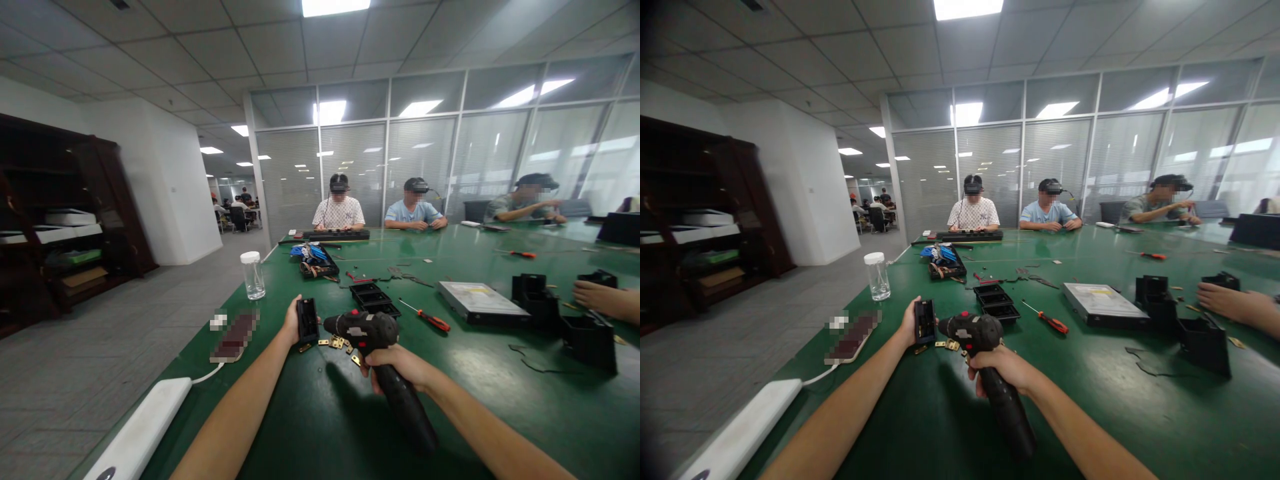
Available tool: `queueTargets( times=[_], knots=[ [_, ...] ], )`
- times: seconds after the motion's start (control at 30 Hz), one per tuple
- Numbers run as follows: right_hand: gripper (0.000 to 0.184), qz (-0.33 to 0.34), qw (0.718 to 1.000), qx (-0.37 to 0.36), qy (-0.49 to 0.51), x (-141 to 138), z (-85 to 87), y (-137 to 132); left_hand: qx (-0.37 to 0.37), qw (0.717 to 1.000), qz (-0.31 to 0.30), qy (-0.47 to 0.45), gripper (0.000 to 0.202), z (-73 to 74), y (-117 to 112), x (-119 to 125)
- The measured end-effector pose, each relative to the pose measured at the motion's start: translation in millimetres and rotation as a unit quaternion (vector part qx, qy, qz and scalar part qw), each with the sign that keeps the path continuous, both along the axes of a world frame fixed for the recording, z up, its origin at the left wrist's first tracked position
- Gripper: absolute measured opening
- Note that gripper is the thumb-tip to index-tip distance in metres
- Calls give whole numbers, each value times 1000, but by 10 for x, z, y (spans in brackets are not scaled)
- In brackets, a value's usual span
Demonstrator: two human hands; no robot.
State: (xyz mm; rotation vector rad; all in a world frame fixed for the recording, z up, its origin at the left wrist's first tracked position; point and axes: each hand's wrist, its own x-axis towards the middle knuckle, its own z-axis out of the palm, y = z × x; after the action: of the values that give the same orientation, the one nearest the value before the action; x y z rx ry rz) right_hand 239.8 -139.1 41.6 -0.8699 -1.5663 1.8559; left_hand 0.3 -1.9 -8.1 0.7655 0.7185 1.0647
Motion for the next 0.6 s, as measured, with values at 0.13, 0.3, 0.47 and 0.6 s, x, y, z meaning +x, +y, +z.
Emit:
queueTargets(
  times=[0.13, 0.3, 0.47, 0.6],
  knots=[
    [18, 0, 1000, -3, -3, -2, -3, 6, -4, 1000, 4, 2, 48, -15, 12, 0],
    [17, 8, 1000, 1, 3, 13, -31, 19, 4, 1000, 11, 5, 47, -2, -3, 16],
    [18, 1, 1000, 2, -8, 18, -29, 18, 9, 1000, 11, 0, 46, 18, -18, 16],
    [19, -2, 1000, -1, -7, 16, -11, 14, 9, 1000, -4, -1, 47, 20, -14, 3]
  ],
)
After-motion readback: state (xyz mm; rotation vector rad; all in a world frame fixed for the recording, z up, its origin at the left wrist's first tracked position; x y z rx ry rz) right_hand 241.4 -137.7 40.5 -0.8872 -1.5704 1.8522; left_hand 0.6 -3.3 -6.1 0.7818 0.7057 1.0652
